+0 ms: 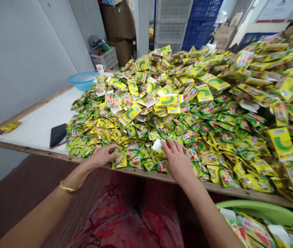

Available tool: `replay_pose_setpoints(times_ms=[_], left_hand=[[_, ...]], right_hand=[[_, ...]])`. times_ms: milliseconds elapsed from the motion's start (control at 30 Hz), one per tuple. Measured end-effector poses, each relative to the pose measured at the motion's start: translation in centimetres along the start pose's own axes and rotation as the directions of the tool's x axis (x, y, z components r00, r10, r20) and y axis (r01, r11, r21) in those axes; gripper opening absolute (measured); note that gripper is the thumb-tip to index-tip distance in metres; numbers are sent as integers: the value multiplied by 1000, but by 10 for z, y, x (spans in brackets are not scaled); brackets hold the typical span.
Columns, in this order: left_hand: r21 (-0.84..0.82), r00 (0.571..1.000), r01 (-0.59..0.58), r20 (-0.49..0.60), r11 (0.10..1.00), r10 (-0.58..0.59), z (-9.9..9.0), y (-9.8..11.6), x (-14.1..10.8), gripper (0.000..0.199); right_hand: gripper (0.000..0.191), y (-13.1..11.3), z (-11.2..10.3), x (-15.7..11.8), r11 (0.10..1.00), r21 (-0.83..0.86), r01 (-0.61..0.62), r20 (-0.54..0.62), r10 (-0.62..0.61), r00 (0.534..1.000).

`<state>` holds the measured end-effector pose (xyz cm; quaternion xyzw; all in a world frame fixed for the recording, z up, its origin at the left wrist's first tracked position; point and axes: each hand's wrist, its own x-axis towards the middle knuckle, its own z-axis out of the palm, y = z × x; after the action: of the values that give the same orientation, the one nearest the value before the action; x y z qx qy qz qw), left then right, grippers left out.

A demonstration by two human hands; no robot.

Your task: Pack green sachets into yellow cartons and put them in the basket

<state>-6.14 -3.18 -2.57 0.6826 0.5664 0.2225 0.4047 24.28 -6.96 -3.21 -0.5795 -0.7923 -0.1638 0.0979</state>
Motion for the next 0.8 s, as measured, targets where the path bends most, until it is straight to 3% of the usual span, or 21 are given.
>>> replay_pose_setpoints(times_ms=[67, 167, 233, 300, 400, 500, 633, 733, 800], left_hand=[[-26, 999, 44, 3, 999, -44, 1, 0, -5, 39], [-55, 993, 109, 42, 993, -106, 1, -2, -14, 26], [-100, 988, 143, 79, 985, -135, -1, -1, -20, 21], [-195, 989, 148, 37, 970, -144, -2, 6, -23, 22], [-418, 983, 54, -140, 907, -123, 0, 27, -23, 28], [-582, 981, -30, -173, 813, -88, 14, 49, -18, 34], [-621, 978, -75, -200, 781, -64, 41, 54, -7, 35], [-615, 962, -107, -262, 781, -75, 52, 46, -1, 35], [-549, 949, -107, -306, 829, -80, 53, 43, -1, 34]], right_hand=[[58, 6, 6, 5, 999, 12, 30, 17, -31, 999], [54, 7, 10, 5, 999, 27, 38, -26, -37, 999], [60, 2, 6, 3, 998, 52, 35, -63, -32, 998], [65, -11, 0, -1, 996, 79, 35, -85, -28, 996], [65, -41, -8, -2, 995, 84, 58, -92, -51, 994], [59, -70, -9, 1, 991, 114, 76, -69, -69, 995], [44, -87, -4, 3, 981, 190, 27, -50, -17, 999], [52, -89, 1, 0, 979, 202, 14, -82, 3, 997], [57, -90, 4, -2, 978, 209, -8, -98, 29, 995]])
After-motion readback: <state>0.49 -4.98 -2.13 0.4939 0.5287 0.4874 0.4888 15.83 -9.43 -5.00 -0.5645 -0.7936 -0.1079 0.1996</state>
